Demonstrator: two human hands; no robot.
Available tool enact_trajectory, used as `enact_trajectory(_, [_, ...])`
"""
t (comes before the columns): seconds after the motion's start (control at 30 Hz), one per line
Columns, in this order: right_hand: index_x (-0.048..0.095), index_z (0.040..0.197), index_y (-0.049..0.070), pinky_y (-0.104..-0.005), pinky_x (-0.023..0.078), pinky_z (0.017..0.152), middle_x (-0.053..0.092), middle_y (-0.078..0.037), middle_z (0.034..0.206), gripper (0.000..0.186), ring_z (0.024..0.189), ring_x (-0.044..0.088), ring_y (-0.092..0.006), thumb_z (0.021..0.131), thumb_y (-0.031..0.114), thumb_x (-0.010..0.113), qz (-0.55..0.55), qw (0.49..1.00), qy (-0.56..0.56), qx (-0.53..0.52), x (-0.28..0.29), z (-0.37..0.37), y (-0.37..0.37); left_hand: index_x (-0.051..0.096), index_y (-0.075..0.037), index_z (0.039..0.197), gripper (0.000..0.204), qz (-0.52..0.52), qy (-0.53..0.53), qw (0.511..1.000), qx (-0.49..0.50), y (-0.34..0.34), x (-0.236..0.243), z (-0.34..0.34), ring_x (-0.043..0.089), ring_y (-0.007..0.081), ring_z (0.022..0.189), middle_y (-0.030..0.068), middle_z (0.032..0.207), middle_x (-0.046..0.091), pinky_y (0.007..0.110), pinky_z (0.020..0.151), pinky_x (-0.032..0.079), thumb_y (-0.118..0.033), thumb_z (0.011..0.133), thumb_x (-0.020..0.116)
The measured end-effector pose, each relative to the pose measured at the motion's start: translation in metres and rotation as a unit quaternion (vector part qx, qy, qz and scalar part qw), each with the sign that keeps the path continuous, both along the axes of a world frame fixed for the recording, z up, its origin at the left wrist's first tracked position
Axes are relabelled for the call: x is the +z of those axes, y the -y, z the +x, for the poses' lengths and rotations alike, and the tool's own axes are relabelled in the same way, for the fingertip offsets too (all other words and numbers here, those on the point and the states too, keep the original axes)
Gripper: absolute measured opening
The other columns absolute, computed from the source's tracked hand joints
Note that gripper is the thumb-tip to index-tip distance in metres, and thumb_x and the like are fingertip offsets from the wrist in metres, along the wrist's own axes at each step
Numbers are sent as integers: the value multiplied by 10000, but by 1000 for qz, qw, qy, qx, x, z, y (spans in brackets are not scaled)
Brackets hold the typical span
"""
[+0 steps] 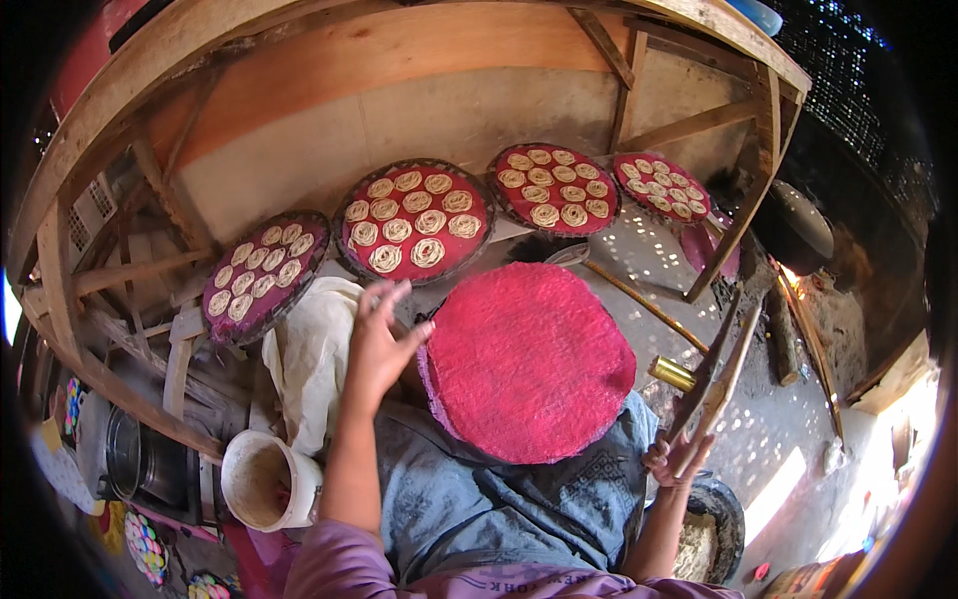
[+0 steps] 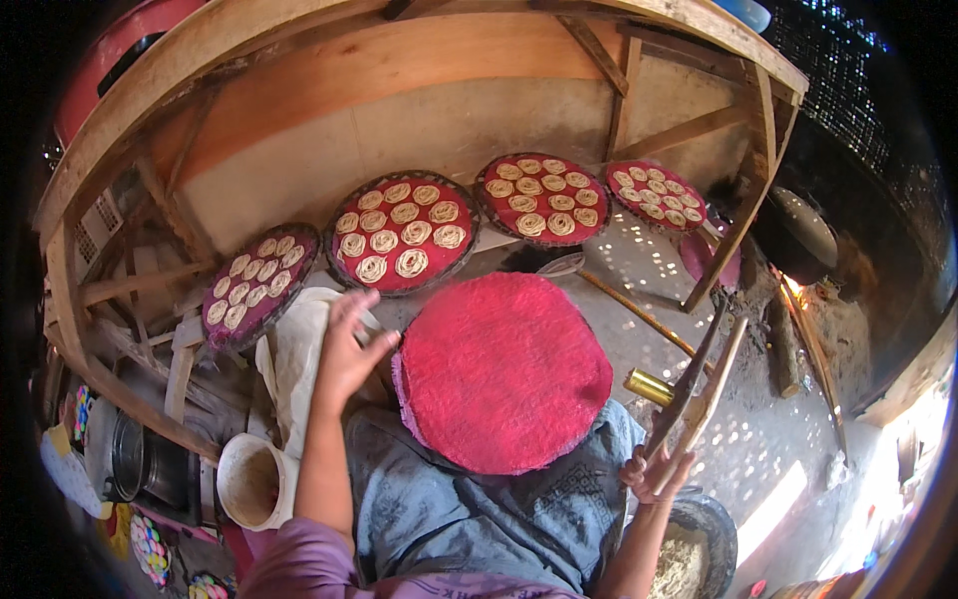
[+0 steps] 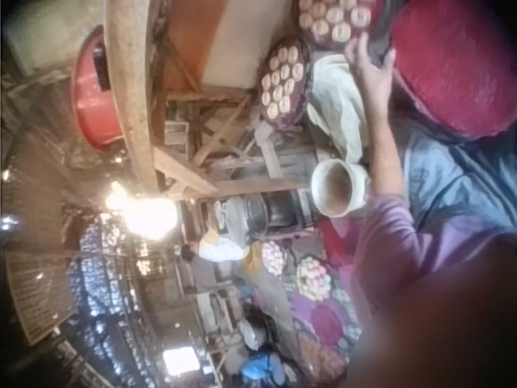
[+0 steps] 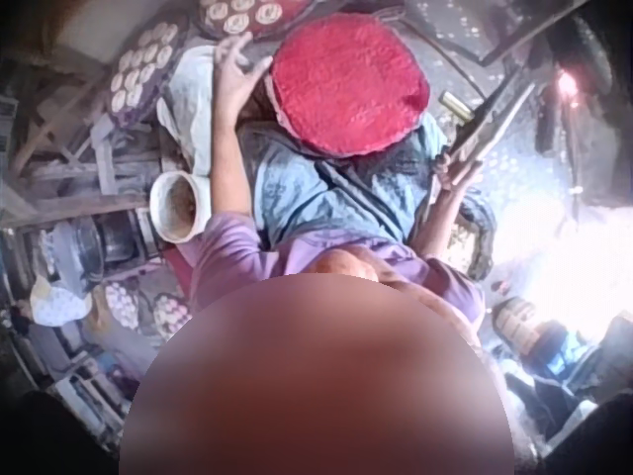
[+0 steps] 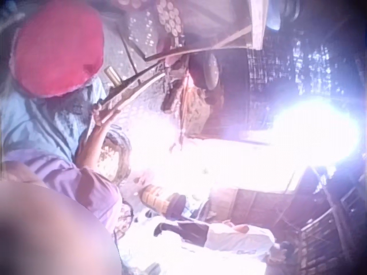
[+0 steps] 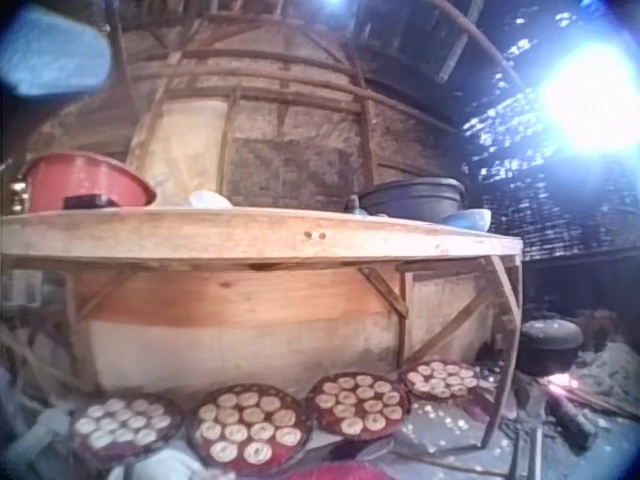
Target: The person sits on the floor and uses a piping bag to squeeze dough into spiral shapes onto red mats placed on woven trays. The person repeatedly refills the piping bag from a large bowl of dough and continues piping until the mats are filled.
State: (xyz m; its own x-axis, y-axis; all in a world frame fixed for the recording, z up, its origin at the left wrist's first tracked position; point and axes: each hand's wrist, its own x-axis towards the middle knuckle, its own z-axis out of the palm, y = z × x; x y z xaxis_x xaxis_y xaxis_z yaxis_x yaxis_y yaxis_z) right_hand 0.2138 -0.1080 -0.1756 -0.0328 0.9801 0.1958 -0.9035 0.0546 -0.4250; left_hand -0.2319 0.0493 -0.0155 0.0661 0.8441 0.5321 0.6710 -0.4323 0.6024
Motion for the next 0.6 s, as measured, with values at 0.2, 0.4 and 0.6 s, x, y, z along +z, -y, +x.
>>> enact_trajectory(0.2, [257,1449,-12,-351,447,572,588,-190,926,1045,686,564,-259,758,659,662,66,941,253,213,93,-10,-36,194,-58,1502,888,-71,381,817,-426,-10,85,63,447,309,1290,188,1499,333,434,1036,401,-514,873,623])
enact_trajectory(0.4, [442,1299,-36,-335,540,678,619,-210,1044,803,894,648,-248,888,653,468,63,791,393,464,189,-82,-136,587,-30,990,787,-185,607,567,-525,-52,114,73,597,299,960,112,937,634,459,933,448,-739,905,256])
enact_trajectory(0.6, [417,1387,98,-264,499,490,603,-114,749,743,610,629,-182,951,676,248,-35,662,656,361,239,-140,-219,470,-100,767,669,-108,725,524,-434,-157,47,33,479,195,690,16,684,468,399,775,423,-735,892,303])
